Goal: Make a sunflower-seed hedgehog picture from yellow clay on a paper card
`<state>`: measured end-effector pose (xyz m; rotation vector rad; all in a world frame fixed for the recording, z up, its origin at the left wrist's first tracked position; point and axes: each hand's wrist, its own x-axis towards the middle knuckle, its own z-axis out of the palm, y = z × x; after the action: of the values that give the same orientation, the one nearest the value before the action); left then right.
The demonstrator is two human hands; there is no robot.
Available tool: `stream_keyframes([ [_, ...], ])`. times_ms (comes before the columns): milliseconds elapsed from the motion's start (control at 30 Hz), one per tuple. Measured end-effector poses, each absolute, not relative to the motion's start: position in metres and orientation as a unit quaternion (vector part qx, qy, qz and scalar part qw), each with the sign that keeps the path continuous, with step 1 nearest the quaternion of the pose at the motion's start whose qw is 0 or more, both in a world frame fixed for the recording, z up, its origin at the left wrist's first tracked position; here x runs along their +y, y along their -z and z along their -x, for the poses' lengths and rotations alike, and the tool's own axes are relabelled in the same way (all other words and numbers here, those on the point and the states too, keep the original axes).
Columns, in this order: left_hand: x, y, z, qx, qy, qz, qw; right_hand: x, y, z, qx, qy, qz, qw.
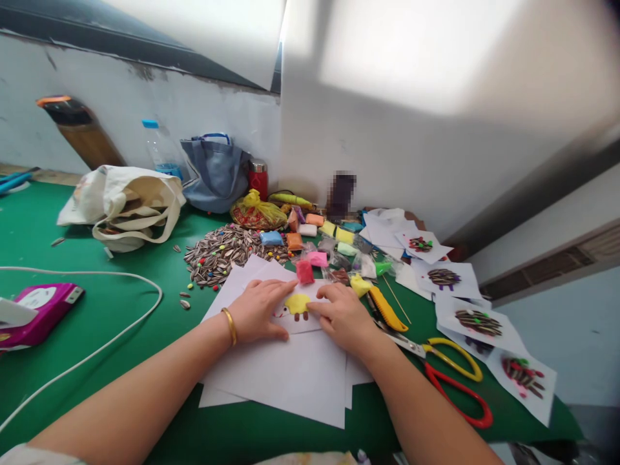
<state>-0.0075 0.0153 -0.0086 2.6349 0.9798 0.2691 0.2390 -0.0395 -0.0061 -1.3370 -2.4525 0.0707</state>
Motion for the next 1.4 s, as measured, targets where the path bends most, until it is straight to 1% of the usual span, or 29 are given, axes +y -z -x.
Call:
stream_keyframes([
  [133,0.016,0.009,0.008,0.341,-0.097,-0.92,0.165,-0.039,0.004,-0.239,-0.872,-0.027,0.464,0.152],
  [400,0.015,0.009,0.008,0.341,-0.104,-0.917,0.18,-0.038,0.005,-0.239,-0.859,-0.043,0.491,0.138],
  [800,0.014,0.011,0.007,0.338,-0.122,-0.916,0.177,-0.026,0.024,-0.244,-0.827,-0.054,0.519,0.211],
  [900,0.013,0.011,0.007,0.341,-0.157,-0.908,0.185,-0.024,0.028,-0.245,-0.826,-0.071,0.518,0.213],
  [1000,0.021,0.008,0.01,0.35,-0.221,-0.89,0.191,-0.023,0.03,-0.245,-0.826,-0.077,0.514,0.218],
  [1067,0.034,0.003,0.017,0.398,-0.253,-0.867,0.163,-0.023,0.031,-0.244,-0.827,-0.077,0.511,0.219],
  [1133,0.052,-0.003,0.029,0.501,-0.241,-0.828,0.074,-0.022,0.033,-0.244,-0.829,-0.073,0.51,0.218],
  [1200,0.074,-0.009,0.043,0.548,-0.234,-0.802,0.035,-0.022,0.034,-0.244,-0.829,-0.068,0.512,0.214],
  [1300,0.104,-0.015,0.059,0.63,-0.15,-0.758,-0.076,-0.022,0.034,-0.244,-0.827,-0.065,0.517,0.212],
  [1400,0.123,-0.013,0.061,0.606,-0.091,-0.784,-0.105,-0.022,0.033,-0.244,-0.827,-0.068,0.516,0.213],
])
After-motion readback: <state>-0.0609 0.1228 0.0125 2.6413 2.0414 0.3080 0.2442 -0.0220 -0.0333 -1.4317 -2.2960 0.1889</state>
